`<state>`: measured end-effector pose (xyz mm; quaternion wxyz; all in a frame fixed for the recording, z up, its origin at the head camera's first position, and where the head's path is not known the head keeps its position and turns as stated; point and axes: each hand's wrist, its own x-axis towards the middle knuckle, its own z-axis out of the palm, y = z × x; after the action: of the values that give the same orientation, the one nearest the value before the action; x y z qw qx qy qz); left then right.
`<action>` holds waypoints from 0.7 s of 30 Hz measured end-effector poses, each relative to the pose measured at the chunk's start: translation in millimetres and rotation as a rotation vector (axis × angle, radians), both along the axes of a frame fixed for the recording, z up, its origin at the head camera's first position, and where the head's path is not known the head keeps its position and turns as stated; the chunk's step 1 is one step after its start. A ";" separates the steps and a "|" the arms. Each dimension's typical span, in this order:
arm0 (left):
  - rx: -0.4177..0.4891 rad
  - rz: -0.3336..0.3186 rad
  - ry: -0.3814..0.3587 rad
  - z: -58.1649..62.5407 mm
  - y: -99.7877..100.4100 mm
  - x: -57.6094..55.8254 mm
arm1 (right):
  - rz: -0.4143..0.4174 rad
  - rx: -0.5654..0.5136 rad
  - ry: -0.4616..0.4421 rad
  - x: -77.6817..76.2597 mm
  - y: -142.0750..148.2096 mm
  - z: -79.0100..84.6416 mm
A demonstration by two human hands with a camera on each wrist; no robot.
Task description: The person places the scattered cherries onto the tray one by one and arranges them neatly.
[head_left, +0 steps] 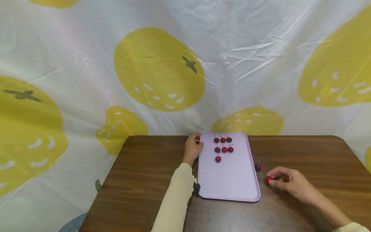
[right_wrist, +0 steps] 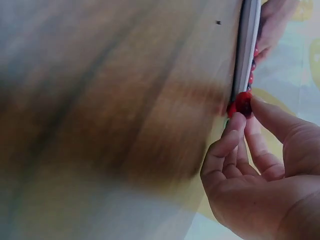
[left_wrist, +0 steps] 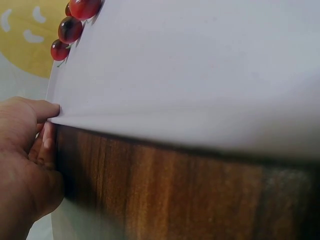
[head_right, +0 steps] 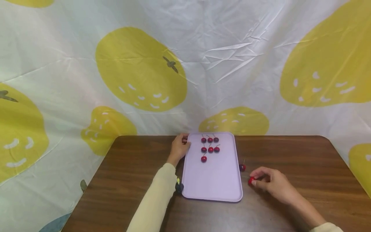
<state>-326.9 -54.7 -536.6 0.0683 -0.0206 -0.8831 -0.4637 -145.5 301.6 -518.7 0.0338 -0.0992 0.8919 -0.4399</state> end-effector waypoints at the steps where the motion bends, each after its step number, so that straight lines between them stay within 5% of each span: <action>1: -0.001 0.000 0.002 -0.1 -0.2 0.3 | -0.008 -0.009 -0.006 -0.8 -0.7 1.3; 9: -0.005 0.001 0.015 -0.2 -1.5 2.8 | -0.097 -0.094 0.008 -14.4 -26.2 11.1; 21: 0.011 -0.011 0.040 3.2 -0.7 4.7 | -0.099 -0.291 0.028 -44.7 -81.1 14.3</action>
<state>-322.2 -55.4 -533.4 0.0833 -0.0344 -0.8789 -0.4685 -190.1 220.5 -504.4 -0.0152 -0.0653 0.8229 -0.5642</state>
